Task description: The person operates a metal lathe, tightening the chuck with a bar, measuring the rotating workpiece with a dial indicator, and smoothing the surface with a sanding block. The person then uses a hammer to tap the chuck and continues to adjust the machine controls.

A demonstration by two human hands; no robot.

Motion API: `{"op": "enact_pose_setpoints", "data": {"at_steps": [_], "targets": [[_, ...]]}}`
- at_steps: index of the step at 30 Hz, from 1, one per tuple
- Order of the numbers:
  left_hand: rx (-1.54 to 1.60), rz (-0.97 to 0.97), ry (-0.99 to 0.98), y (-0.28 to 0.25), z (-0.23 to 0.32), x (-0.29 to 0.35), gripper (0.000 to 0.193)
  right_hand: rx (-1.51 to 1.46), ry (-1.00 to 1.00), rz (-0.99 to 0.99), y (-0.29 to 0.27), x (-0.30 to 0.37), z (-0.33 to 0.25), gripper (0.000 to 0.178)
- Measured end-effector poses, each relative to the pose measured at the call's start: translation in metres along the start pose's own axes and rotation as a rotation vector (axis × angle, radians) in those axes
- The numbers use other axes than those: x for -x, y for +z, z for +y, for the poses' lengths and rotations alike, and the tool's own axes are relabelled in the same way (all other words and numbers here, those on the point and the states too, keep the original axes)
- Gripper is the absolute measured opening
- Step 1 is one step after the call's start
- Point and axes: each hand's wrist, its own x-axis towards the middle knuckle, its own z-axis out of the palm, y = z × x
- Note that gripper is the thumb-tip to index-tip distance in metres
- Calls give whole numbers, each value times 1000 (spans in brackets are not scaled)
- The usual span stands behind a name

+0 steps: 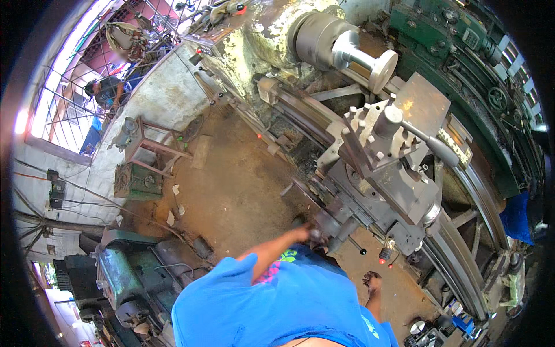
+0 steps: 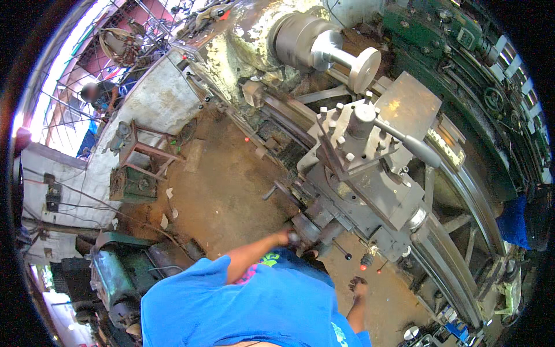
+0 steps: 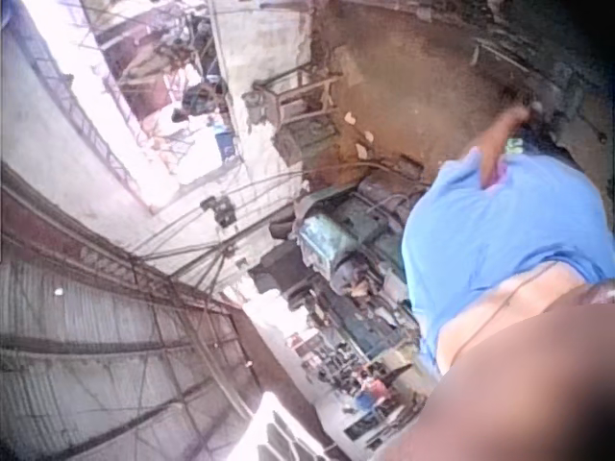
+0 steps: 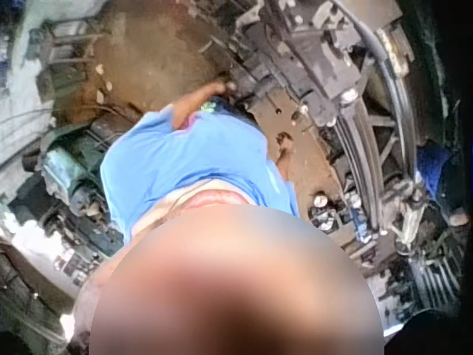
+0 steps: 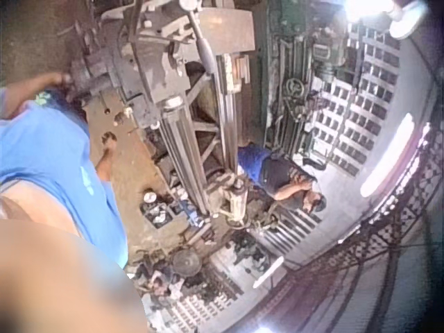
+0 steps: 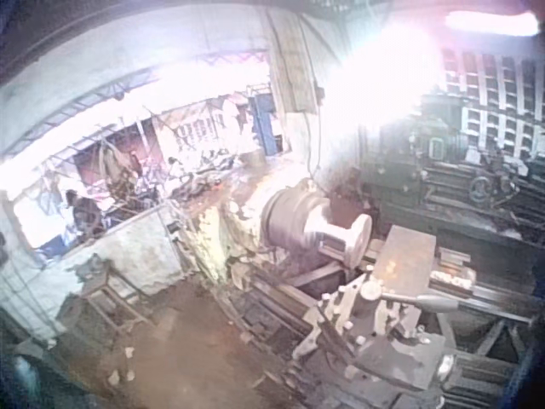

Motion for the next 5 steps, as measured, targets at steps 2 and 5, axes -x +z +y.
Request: {"op": "enact_pose_setpoints", "data": {"at_steps": [2, 5], "targets": [[466, -252, -220, 34, 13, 20, 36, 27, -13, 34, -17, 1, 0, 33], [191, -433, -4, 8, 44, 67, 37, 41, -41, 69, -25, 4, 7, 32]]}}
